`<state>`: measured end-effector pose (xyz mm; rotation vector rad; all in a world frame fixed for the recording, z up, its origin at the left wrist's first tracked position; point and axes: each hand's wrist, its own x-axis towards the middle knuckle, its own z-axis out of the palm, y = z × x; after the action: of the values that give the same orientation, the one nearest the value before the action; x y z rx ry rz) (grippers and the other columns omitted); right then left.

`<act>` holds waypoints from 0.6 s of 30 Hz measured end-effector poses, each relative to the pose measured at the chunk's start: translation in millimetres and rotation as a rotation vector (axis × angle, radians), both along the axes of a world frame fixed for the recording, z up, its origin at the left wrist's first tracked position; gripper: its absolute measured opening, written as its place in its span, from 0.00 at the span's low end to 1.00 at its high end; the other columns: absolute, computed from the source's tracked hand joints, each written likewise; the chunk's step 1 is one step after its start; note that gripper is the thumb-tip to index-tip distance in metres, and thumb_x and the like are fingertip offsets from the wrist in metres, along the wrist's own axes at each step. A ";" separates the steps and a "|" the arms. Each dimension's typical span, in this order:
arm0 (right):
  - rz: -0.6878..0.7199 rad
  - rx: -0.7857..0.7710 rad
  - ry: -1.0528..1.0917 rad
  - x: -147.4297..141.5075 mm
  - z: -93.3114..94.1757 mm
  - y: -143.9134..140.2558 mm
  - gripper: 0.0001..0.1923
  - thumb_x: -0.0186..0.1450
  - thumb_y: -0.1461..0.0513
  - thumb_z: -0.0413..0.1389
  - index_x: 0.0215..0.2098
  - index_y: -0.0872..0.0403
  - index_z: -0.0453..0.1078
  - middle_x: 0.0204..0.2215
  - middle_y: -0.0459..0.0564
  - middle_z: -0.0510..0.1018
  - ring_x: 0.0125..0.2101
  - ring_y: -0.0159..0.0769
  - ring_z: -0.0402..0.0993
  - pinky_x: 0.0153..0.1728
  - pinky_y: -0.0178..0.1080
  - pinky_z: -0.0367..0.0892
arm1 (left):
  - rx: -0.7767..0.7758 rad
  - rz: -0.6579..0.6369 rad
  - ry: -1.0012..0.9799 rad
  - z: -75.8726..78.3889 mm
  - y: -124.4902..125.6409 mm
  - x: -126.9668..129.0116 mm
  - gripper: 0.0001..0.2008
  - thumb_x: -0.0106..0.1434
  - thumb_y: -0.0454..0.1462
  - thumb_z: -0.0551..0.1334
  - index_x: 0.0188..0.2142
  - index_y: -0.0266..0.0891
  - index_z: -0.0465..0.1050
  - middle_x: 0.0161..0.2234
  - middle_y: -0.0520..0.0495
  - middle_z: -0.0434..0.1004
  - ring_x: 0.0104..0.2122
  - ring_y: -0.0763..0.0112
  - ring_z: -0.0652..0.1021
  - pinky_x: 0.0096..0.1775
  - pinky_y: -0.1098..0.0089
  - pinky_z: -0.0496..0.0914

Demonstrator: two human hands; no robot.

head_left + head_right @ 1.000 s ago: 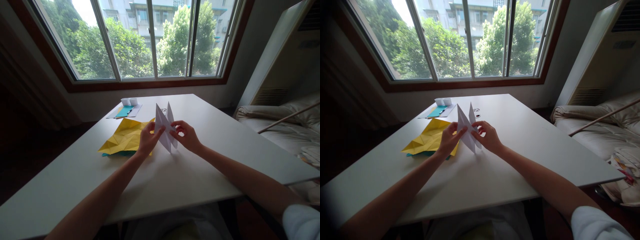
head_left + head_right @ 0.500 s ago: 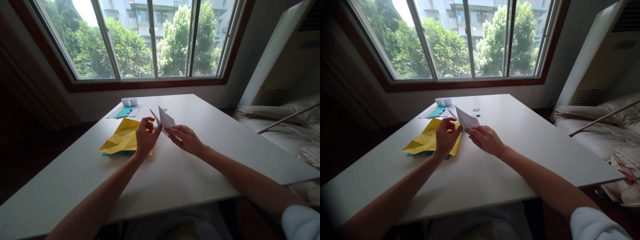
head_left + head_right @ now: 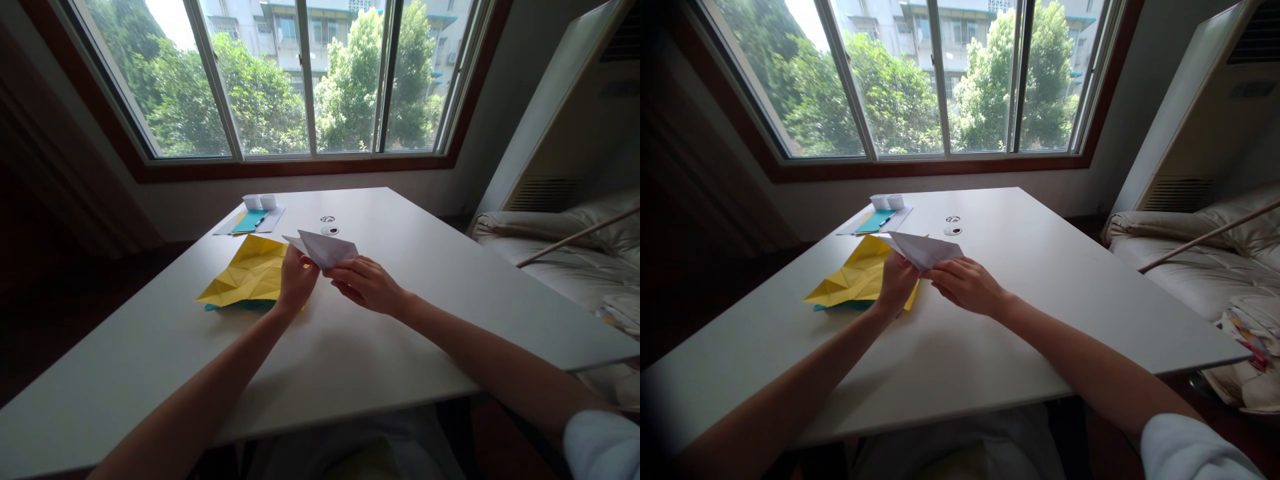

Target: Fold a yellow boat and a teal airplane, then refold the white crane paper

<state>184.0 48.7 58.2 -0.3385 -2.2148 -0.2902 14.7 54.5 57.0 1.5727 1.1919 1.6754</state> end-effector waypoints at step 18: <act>-0.183 -0.604 0.537 7.4 -8.6 22.8 0.12 0.64 0.58 0.50 0.42 0.51 0.69 0.48 0.52 0.62 0.30 0.28 0.69 0.30 0.36 0.72 | -0.165 -0.254 -0.052 -0.1 4.0 -8.2 0.04 0.48 0.35 0.59 0.25 0.36 0.71 0.19 0.54 0.68 0.19 0.78 0.67 0.21 0.78 0.62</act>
<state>191.5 71.6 49.6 -0.8406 -1.6937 0.3545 6.5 58.5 56.9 1.5000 1.0283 1.4095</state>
